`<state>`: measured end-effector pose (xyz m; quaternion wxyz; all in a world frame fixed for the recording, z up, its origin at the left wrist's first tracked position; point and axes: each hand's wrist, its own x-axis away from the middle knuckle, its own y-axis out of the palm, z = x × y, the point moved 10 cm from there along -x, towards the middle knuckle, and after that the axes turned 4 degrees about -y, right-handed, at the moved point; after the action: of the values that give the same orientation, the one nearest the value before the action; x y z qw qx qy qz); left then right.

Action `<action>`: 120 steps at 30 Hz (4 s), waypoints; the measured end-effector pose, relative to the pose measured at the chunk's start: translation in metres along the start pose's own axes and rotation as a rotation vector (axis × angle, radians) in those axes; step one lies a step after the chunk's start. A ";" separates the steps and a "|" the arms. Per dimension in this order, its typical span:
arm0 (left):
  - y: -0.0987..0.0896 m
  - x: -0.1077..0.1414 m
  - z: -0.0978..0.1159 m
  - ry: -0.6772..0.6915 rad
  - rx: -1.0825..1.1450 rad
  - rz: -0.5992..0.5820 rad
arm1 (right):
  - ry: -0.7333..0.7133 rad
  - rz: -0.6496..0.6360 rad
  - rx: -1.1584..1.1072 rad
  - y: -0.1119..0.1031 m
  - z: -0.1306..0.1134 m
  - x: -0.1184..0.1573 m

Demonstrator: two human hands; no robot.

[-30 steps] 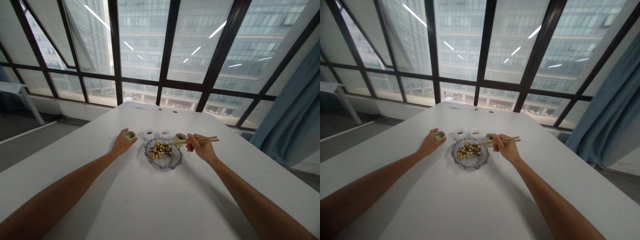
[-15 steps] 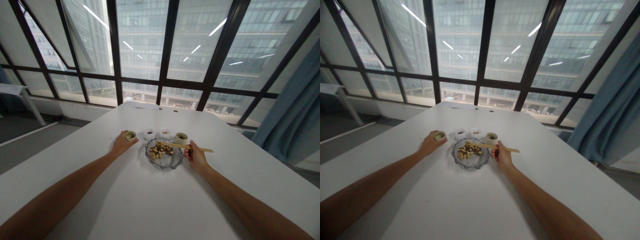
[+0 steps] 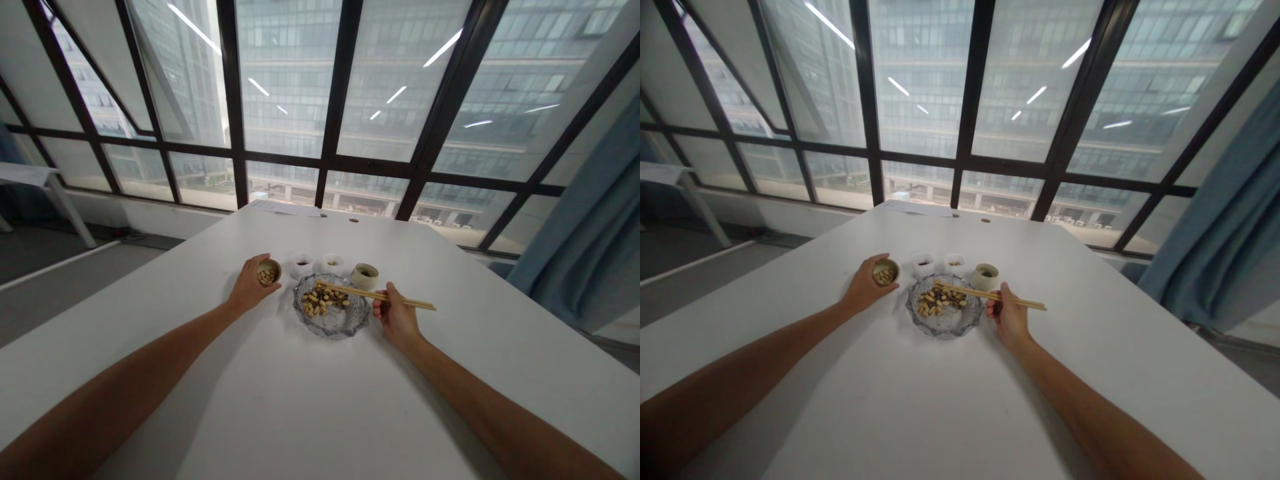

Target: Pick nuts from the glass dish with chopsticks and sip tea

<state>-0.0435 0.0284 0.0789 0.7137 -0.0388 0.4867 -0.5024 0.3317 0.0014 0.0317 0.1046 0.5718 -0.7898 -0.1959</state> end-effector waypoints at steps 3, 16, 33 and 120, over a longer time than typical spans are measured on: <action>0.001 0.001 0.004 0.017 0.004 -0.009 | 0.030 0.013 -0.009 0.001 0.001 0.002; -0.003 -0.002 -0.035 -0.476 -0.077 -0.152 | -0.005 0.033 -0.003 -0.004 0.001 -0.003; 0.085 -0.070 0.052 -0.031 -0.394 -0.510 | -1.726 -0.819 1.049 0.086 -0.115 0.133; 0.006 -0.002 -0.032 -0.316 -0.064 -0.057 | -0.163 -0.001 0.108 -0.018 -0.029 0.026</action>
<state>-0.0624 0.0466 0.0600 0.7651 -0.1541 0.3827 -0.4943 0.3497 -0.0336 0.0489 0.0089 0.5592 -0.8048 -0.1987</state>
